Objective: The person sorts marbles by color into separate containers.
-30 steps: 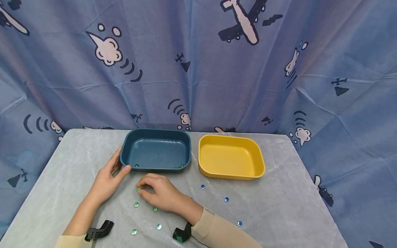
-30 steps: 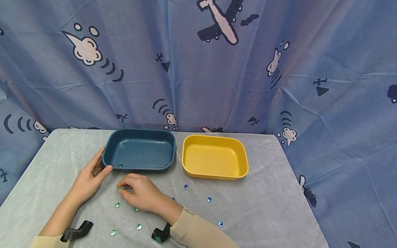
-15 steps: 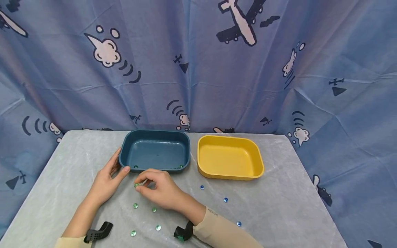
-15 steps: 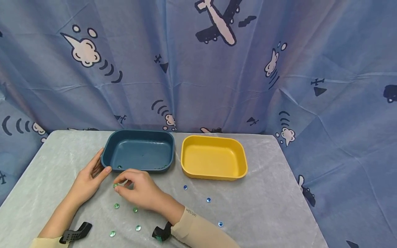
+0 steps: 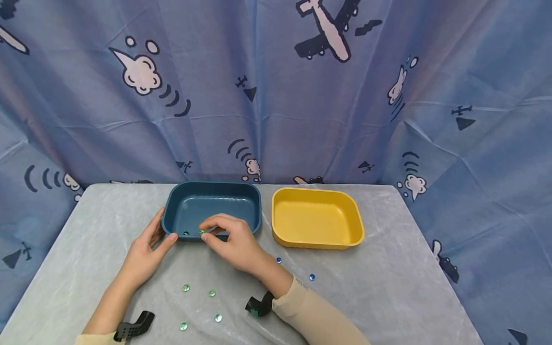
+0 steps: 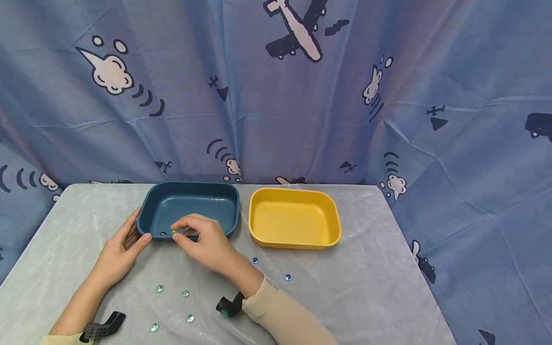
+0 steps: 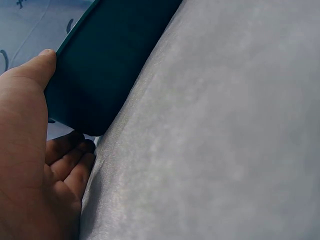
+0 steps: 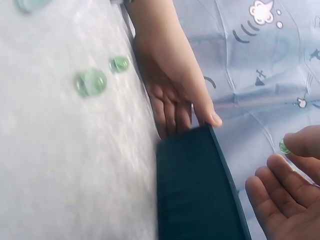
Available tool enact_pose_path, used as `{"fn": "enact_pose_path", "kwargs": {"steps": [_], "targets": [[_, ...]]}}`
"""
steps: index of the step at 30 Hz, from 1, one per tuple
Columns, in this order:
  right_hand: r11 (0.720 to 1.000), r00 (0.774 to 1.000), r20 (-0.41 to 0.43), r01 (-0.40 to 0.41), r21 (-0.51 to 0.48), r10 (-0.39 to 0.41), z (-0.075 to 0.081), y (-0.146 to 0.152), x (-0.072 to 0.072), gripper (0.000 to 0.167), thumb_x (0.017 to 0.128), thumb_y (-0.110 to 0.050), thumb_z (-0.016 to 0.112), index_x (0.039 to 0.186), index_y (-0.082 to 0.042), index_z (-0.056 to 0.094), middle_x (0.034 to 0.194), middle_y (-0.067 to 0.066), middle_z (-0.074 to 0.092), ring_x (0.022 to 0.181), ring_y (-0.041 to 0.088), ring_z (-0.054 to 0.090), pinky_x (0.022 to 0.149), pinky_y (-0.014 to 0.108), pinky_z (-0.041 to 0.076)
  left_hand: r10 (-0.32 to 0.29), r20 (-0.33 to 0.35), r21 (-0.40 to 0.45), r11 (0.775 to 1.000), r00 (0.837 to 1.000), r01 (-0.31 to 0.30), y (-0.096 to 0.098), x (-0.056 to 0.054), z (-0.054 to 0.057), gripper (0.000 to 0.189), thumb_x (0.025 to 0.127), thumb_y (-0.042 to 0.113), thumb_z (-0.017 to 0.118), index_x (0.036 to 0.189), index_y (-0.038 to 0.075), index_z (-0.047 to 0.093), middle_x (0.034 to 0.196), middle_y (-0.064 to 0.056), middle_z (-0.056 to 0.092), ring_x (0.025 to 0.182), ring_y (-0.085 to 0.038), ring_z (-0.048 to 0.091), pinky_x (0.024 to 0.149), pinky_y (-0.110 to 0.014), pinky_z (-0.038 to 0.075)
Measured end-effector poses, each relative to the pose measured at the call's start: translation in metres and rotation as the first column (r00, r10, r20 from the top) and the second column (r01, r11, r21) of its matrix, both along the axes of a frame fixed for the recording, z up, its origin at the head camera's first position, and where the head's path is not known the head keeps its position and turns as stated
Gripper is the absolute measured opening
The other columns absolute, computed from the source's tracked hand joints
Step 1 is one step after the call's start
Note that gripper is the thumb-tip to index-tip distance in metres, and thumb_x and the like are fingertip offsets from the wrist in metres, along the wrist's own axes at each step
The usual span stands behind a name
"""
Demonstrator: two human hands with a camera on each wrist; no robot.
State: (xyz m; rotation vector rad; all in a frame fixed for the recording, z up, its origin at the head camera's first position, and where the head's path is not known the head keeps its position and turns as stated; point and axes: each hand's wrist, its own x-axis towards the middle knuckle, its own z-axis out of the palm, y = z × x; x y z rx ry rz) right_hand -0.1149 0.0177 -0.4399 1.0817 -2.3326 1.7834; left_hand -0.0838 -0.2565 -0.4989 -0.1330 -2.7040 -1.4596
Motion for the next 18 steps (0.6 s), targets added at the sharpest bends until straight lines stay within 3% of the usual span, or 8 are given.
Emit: {"fn": "enact_pose_path", "kwargs": {"steps": [11,18], "targets": [[0.995,0.994,0.023,0.105,-0.002,-0.104,0.000,0.015,-0.017,0.016,0.107,-0.011,0.074,0.121,-0.011,0.079,0.123,0.000,0.075,0.105,0.011,0.071,0.090,0.036,0.064,-0.004,0.001,-0.005,1.000,1.000,0.004,-0.002,0.000,-0.003,0.084,0.111,0.032,0.070,0.178,0.025,0.020,0.171,-0.023,0.038,0.149,-0.049,0.049,0.114,-0.060,0.044],[0.984,0.985,0.007,0.175,0.018,-0.175,0.000,0.030,-0.031,0.017,0.107,-0.010,0.073,0.123,-0.009,0.079,0.122,-0.001,0.074,0.109,0.012,0.070,0.096,0.038,0.063,-0.007,0.007,0.003,1.000,1.000,0.007,-0.002,0.001,0.000,0.085,0.111,0.032,0.069,0.178,0.024,0.018,0.171,-0.026,0.037,0.149,-0.052,0.047,0.113,-0.066,0.043]]}}
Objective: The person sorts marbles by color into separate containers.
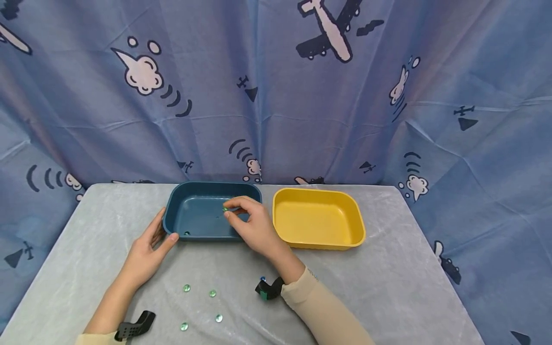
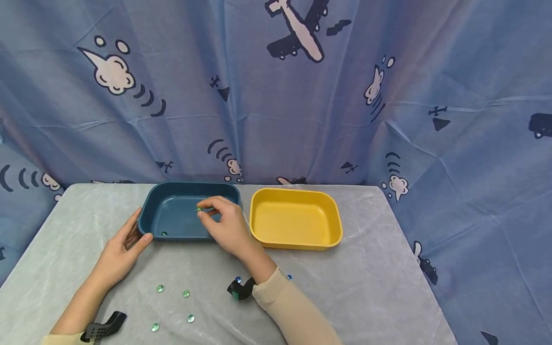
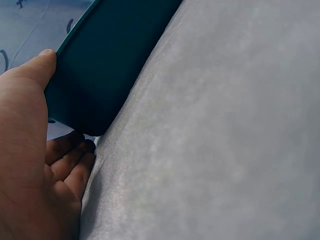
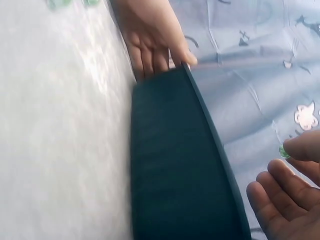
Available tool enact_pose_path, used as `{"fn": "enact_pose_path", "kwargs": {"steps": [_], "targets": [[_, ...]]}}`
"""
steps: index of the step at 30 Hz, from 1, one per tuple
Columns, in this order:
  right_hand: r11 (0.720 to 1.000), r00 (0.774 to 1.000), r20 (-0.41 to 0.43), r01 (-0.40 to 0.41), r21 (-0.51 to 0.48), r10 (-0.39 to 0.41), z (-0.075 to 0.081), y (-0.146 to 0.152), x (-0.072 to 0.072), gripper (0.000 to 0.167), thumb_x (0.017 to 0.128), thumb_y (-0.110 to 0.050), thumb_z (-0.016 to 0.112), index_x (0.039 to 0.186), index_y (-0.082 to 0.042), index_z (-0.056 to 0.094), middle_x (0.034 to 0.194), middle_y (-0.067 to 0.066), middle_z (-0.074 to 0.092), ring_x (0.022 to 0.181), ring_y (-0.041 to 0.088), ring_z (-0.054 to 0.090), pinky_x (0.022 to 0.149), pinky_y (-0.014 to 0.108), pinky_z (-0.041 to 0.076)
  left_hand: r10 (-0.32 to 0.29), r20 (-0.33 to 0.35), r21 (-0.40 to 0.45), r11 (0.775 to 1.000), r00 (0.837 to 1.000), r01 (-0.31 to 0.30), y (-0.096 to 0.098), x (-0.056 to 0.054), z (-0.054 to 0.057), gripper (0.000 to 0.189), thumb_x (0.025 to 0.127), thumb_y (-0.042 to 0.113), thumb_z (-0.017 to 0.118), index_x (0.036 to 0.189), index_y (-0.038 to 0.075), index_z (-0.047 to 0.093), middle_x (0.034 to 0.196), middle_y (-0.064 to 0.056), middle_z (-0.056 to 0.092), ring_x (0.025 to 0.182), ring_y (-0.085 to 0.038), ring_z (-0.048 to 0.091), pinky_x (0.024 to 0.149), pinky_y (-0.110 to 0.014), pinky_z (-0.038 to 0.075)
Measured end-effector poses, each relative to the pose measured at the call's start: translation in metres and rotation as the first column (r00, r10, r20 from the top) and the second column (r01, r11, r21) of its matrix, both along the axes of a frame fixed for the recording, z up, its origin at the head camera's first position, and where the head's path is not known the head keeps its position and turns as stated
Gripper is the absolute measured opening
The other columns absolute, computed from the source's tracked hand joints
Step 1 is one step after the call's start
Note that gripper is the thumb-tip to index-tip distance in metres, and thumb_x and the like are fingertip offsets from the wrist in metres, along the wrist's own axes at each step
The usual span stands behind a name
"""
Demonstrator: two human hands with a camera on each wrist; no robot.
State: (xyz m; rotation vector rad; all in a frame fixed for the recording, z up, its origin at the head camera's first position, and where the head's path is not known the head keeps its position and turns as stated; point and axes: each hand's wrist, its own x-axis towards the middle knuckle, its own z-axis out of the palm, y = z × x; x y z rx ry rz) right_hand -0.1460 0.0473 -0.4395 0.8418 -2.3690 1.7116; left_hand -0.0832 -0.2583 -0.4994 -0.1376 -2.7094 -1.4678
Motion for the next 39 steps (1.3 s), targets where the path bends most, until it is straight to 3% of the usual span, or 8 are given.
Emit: {"fn": "enact_pose_path", "kwargs": {"steps": [6,21,22,25,27,29,39], "targets": [[0.998,0.998,0.014,0.059,0.013,-0.059,0.000,0.012,-0.008,0.017,0.107,-0.011,0.073,0.123,-0.010,0.079,0.121,0.000,0.075,0.107,0.014,0.072,0.098,0.041,0.062,0.001,0.003,0.000,1.000,1.000,-0.001,0.001,0.000,0.000,0.084,0.111,0.033,0.069,0.178,0.023,0.018,0.171,-0.027,0.037,0.148,-0.053,0.048,0.113,-0.066,0.042],[0.992,0.989,0.086,0.112,0.050,-0.116,-0.003,0.024,-0.018,0.021,0.107,-0.014,0.074,0.125,-0.004,0.078,0.121,0.000,0.074,0.107,0.017,0.071,0.099,0.044,0.062,-0.003,-0.005,-0.001,1.000,1.000,0.003,0.000,0.000,0.000,0.084,0.111,0.032,0.069,0.178,0.023,0.019,0.170,-0.027,0.038,0.148,-0.052,0.048,0.113,-0.064,0.043],[0.992,0.989,0.087,0.113,0.052,-0.118,-0.003,0.024,-0.018,0.020,0.107,-0.014,0.074,0.125,-0.005,0.079,0.121,0.000,0.074,0.106,0.017,0.070,0.099,0.044,0.062,-0.002,-0.005,-0.002,1.000,1.000,0.002,0.000,0.000,-0.001,0.084,0.111,0.032,0.069,0.178,0.024,0.019,0.170,-0.026,0.038,0.148,-0.052,0.048,0.114,-0.061,0.043],[0.992,0.990,0.084,0.110,0.061,-0.115,-0.002,0.024,-0.019,0.019,0.107,-0.013,0.074,0.124,-0.007,0.079,0.121,0.001,0.075,0.107,0.017,0.070,0.098,0.043,0.062,-0.003,-0.013,0.001,1.000,1.000,0.003,0.000,0.000,-0.002,0.084,0.111,0.031,0.069,0.178,0.024,0.019,0.171,-0.025,0.038,0.148,-0.051,0.048,0.117,-0.031,0.046],[0.991,0.989,0.087,0.111,0.069,-0.117,-0.001,0.024,-0.018,0.019,0.106,-0.013,0.075,0.124,-0.008,0.079,0.122,0.002,0.075,0.108,0.017,0.070,0.098,0.043,0.062,-0.006,-0.021,0.004,1.000,1.000,0.006,0.000,0.000,-0.002,0.083,0.111,0.031,0.069,0.178,0.023,0.020,0.171,-0.025,0.037,0.148,-0.051,0.048,0.110,-0.011,0.040],[0.991,0.989,0.094,0.111,0.070,-0.117,0.000,0.024,-0.018,0.019,0.106,-0.013,0.075,0.124,-0.008,0.079,0.122,0.001,0.074,0.108,0.017,0.070,0.098,0.043,0.062,-0.009,-0.026,0.008,1.000,1.000,0.009,0.000,0.000,-0.003,0.083,0.111,0.030,0.069,0.178,0.021,0.020,0.171,-0.026,0.037,0.148,-0.052,0.048,0.101,0.000,0.032],[0.993,0.990,0.083,0.106,0.049,-0.110,0.000,0.023,-0.016,0.017,0.106,-0.011,0.075,0.122,-0.010,0.080,0.122,0.000,0.074,0.108,0.016,0.070,0.099,0.046,0.062,-0.011,-0.031,0.007,1.000,0.999,0.011,0.000,-0.001,-0.003,0.083,0.111,0.030,0.069,0.178,0.021,0.020,0.171,-0.027,0.037,0.148,-0.052,0.048,0.100,0.001,0.032]]}}
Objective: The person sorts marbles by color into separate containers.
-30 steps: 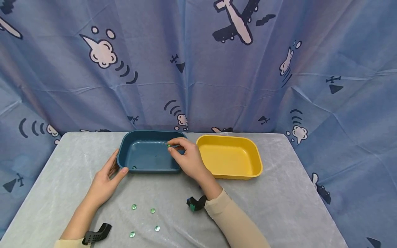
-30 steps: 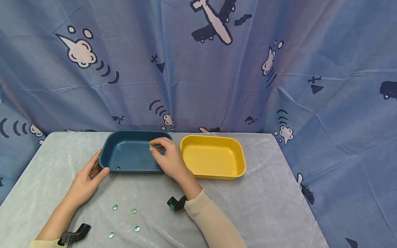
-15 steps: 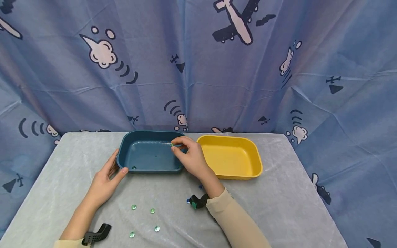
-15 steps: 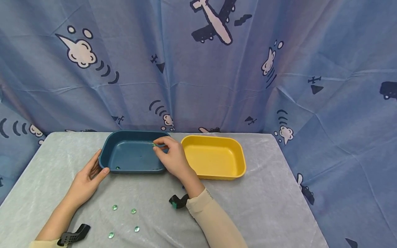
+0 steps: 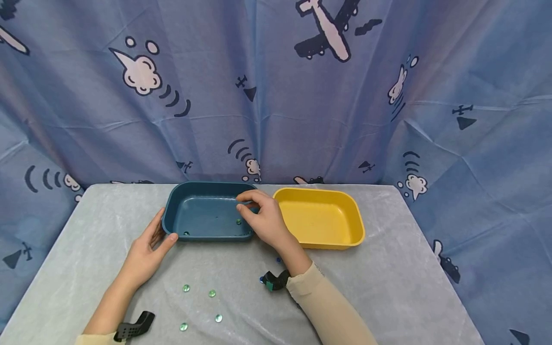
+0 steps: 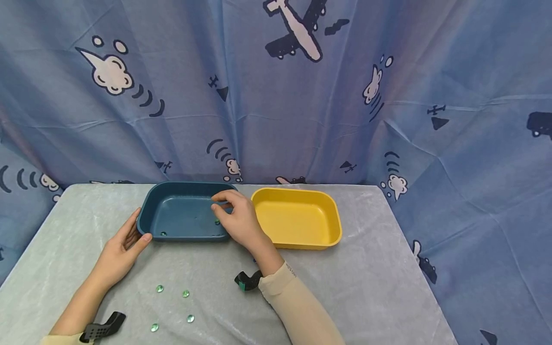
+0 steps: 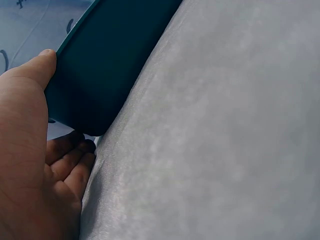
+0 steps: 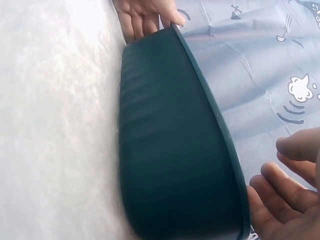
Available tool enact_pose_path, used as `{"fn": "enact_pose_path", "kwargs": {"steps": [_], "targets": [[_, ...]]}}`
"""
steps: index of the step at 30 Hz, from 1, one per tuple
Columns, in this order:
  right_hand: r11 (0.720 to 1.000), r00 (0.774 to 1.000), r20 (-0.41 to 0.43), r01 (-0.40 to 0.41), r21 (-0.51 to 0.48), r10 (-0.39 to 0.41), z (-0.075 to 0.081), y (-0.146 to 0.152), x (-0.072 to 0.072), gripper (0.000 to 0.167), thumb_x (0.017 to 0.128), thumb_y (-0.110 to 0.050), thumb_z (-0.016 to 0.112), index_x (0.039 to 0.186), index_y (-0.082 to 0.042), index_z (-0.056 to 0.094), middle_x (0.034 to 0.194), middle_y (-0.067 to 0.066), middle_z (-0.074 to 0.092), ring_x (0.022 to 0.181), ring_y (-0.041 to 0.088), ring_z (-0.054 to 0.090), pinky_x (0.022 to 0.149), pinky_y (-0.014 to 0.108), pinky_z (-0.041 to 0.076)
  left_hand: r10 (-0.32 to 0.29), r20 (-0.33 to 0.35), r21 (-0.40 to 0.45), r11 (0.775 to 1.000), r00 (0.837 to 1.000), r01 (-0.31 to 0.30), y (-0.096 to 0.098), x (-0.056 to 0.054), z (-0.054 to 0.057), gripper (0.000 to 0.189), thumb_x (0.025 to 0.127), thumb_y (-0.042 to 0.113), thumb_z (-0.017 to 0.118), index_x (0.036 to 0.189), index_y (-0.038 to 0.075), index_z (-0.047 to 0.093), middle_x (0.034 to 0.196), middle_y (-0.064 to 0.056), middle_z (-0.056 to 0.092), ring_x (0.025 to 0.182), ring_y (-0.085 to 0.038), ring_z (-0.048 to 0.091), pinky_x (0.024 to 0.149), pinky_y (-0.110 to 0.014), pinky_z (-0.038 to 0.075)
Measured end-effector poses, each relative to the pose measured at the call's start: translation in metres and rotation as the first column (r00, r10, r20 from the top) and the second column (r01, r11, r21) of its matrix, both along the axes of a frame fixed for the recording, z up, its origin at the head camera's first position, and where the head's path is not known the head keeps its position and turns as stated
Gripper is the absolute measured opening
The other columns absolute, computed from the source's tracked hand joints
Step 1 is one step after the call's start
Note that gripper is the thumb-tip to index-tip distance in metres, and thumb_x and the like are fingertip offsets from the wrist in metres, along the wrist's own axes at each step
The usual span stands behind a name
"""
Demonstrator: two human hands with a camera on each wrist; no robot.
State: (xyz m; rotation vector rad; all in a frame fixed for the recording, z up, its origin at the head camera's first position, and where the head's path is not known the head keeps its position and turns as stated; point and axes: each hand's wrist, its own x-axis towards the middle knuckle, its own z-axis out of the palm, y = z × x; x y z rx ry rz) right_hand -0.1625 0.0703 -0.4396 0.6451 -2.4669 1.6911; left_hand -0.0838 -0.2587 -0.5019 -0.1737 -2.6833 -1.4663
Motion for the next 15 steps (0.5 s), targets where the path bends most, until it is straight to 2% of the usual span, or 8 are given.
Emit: {"fn": "enact_pose_path", "kwargs": {"steps": [10,15], "targets": [[1.000,0.999,-0.029,-0.027,0.005,0.027,0.0031,-0.0041,0.0054,0.017,0.105,-0.011,0.076,0.121,-0.011,0.081,0.122,0.000,0.075,0.105,0.015,0.071,0.090,0.044,0.064,0.002,0.002,-0.001,1.000,1.000,-0.002,-0.0004,0.0001,0.0000,0.083,0.111,0.030,0.070,0.178,0.024,0.020,0.170,-0.026,0.038,0.147,-0.052,0.049,0.100,0.001,0.032],[0.998,0.996,-0.057,-0.063,-0.016,0.062,0.0063,-0.0067,0.0090,0.015,0.105,-0.009,0.075,0.120,-0.009,0.081,0.122,0.000,0.075,0.106,0.015,0.071,0.091,0.045,0.064,0.003,0.002,-0.002,1.000,1.000,-0.003,-0.0001,0.0000,0.0000,0.084,0.111,0.031,0.070,0.178,0.024,0.020,0.170,-0.026,0.038,0.147,-0.052,0.049,0.100,0.001,0.032]]}}
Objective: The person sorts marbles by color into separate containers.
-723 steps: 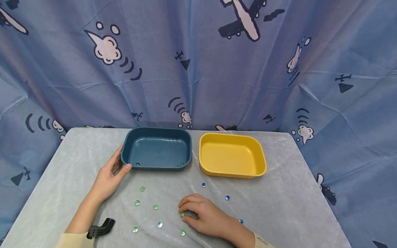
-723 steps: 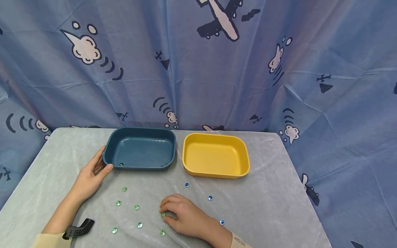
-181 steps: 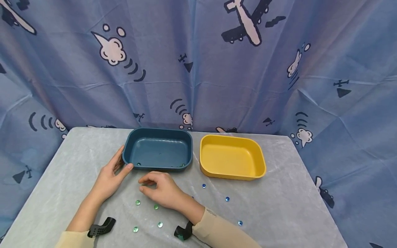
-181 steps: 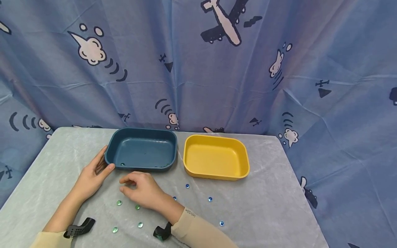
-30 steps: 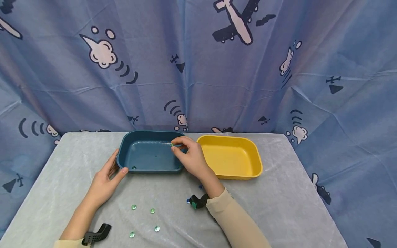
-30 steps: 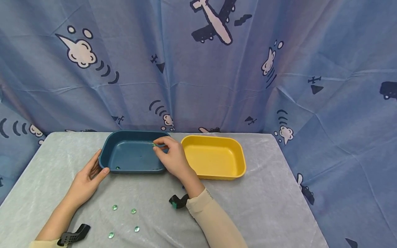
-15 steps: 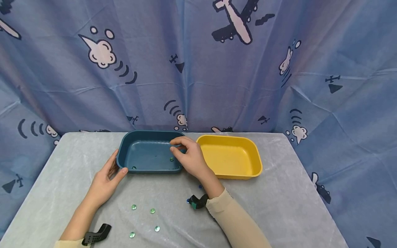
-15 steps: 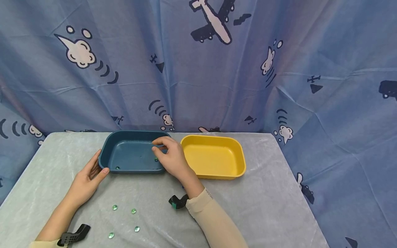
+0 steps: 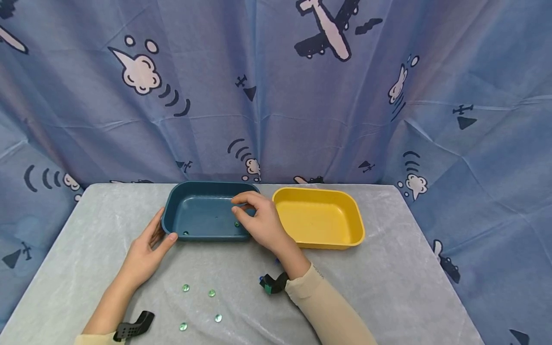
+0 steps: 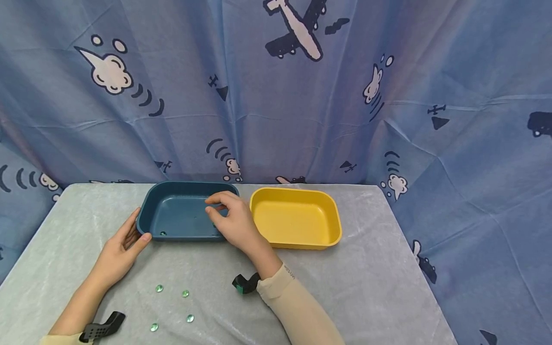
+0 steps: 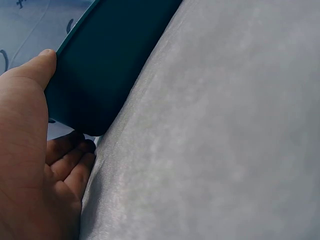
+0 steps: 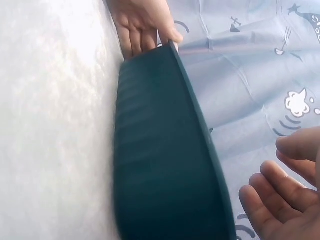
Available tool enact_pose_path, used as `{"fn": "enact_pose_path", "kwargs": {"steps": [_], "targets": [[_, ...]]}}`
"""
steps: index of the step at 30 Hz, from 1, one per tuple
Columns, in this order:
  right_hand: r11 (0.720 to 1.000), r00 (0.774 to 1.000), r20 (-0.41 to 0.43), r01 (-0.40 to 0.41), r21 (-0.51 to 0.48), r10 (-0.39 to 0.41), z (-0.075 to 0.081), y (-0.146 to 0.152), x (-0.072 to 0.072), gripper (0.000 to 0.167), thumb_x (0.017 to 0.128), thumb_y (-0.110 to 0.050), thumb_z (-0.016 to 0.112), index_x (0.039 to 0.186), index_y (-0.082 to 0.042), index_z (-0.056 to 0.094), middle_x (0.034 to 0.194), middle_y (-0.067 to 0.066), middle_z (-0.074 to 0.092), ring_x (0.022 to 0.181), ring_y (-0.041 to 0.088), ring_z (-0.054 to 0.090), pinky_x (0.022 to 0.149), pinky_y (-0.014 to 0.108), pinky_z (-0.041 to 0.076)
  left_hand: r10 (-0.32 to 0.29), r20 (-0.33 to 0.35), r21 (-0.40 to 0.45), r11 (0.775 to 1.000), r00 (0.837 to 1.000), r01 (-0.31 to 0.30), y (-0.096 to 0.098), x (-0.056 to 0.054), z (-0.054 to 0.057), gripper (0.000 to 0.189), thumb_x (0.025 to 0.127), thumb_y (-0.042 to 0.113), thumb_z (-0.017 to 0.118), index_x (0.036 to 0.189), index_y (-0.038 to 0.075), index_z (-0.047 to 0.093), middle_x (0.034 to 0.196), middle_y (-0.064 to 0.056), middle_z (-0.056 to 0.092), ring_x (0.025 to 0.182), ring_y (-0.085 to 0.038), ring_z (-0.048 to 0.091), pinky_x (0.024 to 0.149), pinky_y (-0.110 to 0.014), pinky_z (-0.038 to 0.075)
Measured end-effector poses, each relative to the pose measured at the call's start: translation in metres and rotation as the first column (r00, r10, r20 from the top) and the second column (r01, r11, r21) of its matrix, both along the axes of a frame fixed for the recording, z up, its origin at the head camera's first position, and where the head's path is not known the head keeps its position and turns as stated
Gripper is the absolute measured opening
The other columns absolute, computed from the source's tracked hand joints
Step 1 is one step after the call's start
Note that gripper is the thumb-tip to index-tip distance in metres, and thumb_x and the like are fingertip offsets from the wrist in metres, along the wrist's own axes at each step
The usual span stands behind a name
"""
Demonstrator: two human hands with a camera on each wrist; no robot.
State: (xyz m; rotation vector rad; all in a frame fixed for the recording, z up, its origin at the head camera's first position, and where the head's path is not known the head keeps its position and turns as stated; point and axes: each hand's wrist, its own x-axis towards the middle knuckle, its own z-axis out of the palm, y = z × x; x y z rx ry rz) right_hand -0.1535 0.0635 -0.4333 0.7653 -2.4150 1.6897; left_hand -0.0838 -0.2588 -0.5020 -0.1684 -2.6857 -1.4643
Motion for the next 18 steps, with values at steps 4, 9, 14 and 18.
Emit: {"fn": "enact_pose_path", "kwargs": {"steps": [4,9,14,18], "targets": [[1.000,1.000,-0.005,-0.028,-0.011,0.028,0.003,-0.003,0.004,0.014,0.105,-0.008,0.075,0.118,-0.008,0.080,0.122,0.000,0.075,0.104,0.016,0.071,0.091,0.047,0.064,0.001,-0.003,-0.002,1.000,1.000,-0.001,0.000,0.000,0.000,0.084,0.111,0.030,0.070,0.177,0.023,0.020,0.170,-0.026,0.039,0.147,-0.052,0.050,0.100,0.001,0.032],[0.998,0.998,-0.025,-0.063,-0.015,0.062,0.005,-0.007,0.009,0.013,0.105,-0.007,0.074,0.117,-0.008,0.079,0.123,0.000,0.073,0.106,0.015,0.070,0.093,0.046,0.063,0.002,-0.002,-0.003,1.000,1.000,-0.002,0.001,0.001,0.001,0.084,0.111,0.030,0.070,0.177,0.022,0.020,0.170,-0.027,0.038,0.147,-0.052,0.049,0.100,0.001,0.032],[0.994,0.993,-0.054,-0.106,-0.026,0.104,0.007,-0.011,0.014,0.013,0.106,-0.008,0.074,0.118,-0.008,0.079,0.125,0.000,0.073,0.105,0.013,0.071,0.093,0.044,0.064,0.001,-0.001,-0.005,1.000,1.000,-0.001,0.001,0.001,0.002,0.083,0.111,0.031,0.069,0.178,0.021,0.020,0.170,-0.027,0.038,0.147,-0.052,0.049,0.100,0.001,0.032],[0.991,0.990,-0.052,-0.133,-0.019,0.132,0.011,-0.015,0.019,0.013,0.106,-0.010,0.075,0.118,-0.009,0.079,0.124,0.000,0.074,0.107,0.016,0.071,0.094,0.043,0.063,0.002,0.005,-0.011,1.000,1.000,-0.002,0.001,0.001,0.002,0.083,0.111,0.031,0.069,0.178,0.022,0.019,0.170,-0.027,0.037,0.147,-0.052,0.049,0.100,0.001,0.032]]}}
